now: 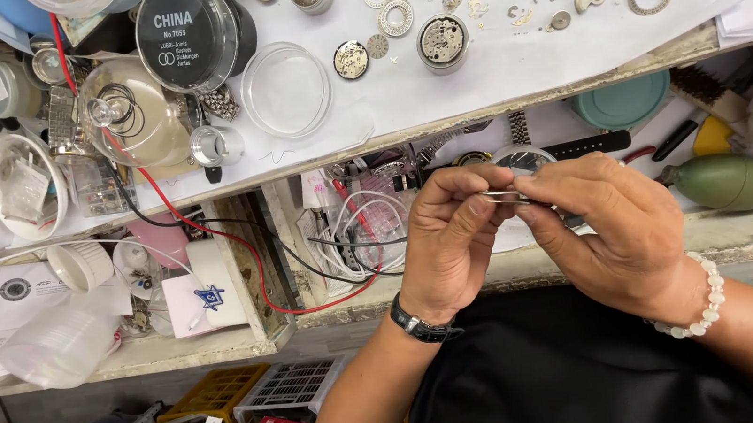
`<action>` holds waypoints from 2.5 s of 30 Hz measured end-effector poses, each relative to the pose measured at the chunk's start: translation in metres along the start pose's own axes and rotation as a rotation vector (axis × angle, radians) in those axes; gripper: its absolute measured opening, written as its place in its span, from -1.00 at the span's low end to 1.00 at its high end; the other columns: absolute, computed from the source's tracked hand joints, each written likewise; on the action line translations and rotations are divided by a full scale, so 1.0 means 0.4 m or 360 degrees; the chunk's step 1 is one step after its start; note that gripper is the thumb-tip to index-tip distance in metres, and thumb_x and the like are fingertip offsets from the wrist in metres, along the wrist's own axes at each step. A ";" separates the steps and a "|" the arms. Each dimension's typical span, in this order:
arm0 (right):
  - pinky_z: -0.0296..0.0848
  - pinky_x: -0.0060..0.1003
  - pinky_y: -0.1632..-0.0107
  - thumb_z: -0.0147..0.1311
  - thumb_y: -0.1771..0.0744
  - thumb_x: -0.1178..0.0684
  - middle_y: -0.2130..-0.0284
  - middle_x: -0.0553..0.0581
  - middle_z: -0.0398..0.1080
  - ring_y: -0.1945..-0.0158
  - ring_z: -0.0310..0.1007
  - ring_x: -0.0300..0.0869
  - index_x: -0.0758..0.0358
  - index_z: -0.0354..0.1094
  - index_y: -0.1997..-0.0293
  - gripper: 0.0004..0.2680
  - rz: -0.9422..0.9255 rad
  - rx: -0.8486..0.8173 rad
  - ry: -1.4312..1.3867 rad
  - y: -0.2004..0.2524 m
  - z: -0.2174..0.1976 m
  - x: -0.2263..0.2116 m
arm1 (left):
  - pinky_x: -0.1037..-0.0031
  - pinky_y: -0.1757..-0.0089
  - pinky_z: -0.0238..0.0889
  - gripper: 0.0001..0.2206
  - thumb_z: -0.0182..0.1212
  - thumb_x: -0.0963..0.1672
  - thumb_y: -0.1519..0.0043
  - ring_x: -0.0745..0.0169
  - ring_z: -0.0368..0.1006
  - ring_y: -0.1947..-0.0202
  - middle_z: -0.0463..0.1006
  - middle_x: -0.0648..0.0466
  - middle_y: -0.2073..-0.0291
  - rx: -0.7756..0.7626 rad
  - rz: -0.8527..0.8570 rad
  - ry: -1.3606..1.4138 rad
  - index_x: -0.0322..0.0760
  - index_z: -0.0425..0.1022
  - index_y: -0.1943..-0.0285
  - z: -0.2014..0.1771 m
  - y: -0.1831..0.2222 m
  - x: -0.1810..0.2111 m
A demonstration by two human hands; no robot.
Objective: A person is performing intricate repairs on a watch movement, using tweezers and other specialized tools to handle tiny gears and components.
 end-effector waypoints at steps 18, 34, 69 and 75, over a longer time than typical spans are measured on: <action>0.44 -0.27 0.25 0.13 -0.40 0.13 0.18 0.23 0.53 0.31 0.45 -0.08 0.38 0.41 -0.03 -0.84 0.0067 -0.0084 -0.0024 0.009 0.000 0.009 | 0.57 -0.04 0.41 -0.78 0.33 -0.20 -0.34 0.38 0.52 0.09 0.58 0.13 0.12 0.0042 0.0356 -0.0613 -0.24 0.56 -0.15 0.026 -0.006 0.028; 0.50 -0.19 0.18 0.18 -0.39 0.22 0.24 0.26 0.52 0.27 0.51 -0.02 0.41 0.46 0.08 -0.93 -0.0115 0.0062 0.0136 0.002 0.004 0.011 | 0.41 -0.09 0.42 -0.93 0.25 -0.19 -0.39 0.23 0.47 -0.06 0.55 0.04 -0.01 -0.0002 -0.0038 -0.0065 -0.22 0.55 -0.02 0.007 -0.004 -0.012; 0.36 -0.22 0.44 0.22 -0.49 0.06 0.12 0.05 0.49 0.35 0.48 -0.10 0.12 0.56 -0.03 -0.94 -0.0024 -0.0403 0.1077 -0.184 -0.115 0.039 | 0.48 0.12 0.53 -0.87 0.31 -0.19 -0.30 0.21 0.63 0.20 0.68 -0.07 0.26 0.0226 0.0037 -0.0656 -0.37 0.58 0.04 0.007 0.017 -0.010; 0.29 -0.35 0.58 0.22 -0.46 -0.01 0.19 0.02 0.51 0.47 0.41 -0.21 0.22 0.59 -0.03 -0.85 -0.0223 -0.0475 0.1236 -0.194 -0.104 0.009 | 0.50 0.26 0.40 -0.74 0.27 0.02 -0.31 0.30 0.50 0.36 0.58 0.08 0.39 0.0050 0.0466 -0.1281 -0.22 0.53 0.23 0.030 0.025 0.074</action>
Point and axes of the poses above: each hand's wrist, its own y-axis away from the middle knuckle, its own z-axis out of the palm, x = y × z, the point moved 3 cm from there along -y, towards the middle knuckle
